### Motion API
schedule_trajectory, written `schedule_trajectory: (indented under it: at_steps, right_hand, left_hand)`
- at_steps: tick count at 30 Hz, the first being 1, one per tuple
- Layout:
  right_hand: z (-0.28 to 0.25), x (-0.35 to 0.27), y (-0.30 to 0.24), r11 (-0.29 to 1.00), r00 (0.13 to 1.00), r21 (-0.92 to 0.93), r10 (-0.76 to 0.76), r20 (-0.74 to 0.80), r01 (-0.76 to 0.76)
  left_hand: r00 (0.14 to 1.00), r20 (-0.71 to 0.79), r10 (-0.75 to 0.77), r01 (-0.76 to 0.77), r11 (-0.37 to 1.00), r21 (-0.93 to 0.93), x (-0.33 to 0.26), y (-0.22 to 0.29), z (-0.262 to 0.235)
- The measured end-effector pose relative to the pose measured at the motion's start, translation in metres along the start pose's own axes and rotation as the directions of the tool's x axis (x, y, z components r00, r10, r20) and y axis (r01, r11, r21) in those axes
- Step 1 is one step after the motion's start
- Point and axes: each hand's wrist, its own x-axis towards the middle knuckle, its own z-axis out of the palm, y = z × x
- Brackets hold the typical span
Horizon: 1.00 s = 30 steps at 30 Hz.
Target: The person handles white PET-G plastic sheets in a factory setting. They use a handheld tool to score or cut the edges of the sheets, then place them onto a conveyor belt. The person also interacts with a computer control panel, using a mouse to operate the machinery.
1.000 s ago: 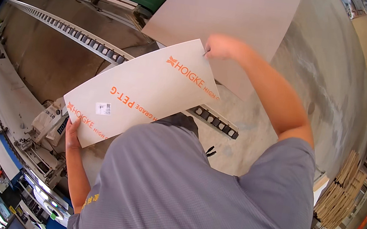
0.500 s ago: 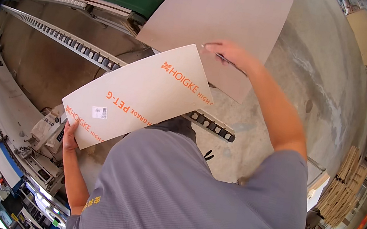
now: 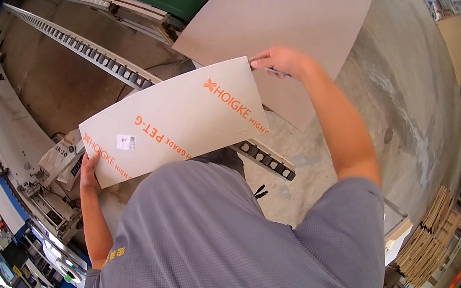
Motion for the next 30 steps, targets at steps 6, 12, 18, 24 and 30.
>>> schedule_trajectory:
  at_steps: [6, 12, 18, 24, 30]
  right_hand:
    - [0.053, -0.085, 0.082, 0.962, 0.943, -0.148, 0.256, 0.213, -0.228]
    - [0.017, -0.098, 0.088, 0.977, 0.990, -0.167, 0.125, -0.063, -0.134]
    - [0.041, 0.025, 0.049, 0.955, 0.968, 0.212, -0.168, -0.188, 0.207]
    - [0.077, 0.064, -0.024, 0.734, 0.906, 0.531, -0.328, -0.269, 0.423]
    - [0.119, 0.047, -0.109, 0.612, 0.827, 0.587, -0.528, -0.196, 0.530]
  left_hand:
    - [0.999, -0.034, -0.004, 0.004, 1.000, 0.001, -0.005, -0.004, -0.003]
    - [1.000, -0.020, -0.011, 0.011, 1.000, -0.014, 0.002, 0.000, 0.002]
    - [0.986, -0.167, 0.015, -0.026, 0.997, -0.067, 0.001, -0.026, -0.001]
    - [0.924, -0.381, -0.027, -0.090, 0.954, -0.285, -0.037, -0.002, -0.031]
    - [0.583, -0.404, 0.705, -0.741, 0.256, -0.621, -0.175, 0.084, 0.007]
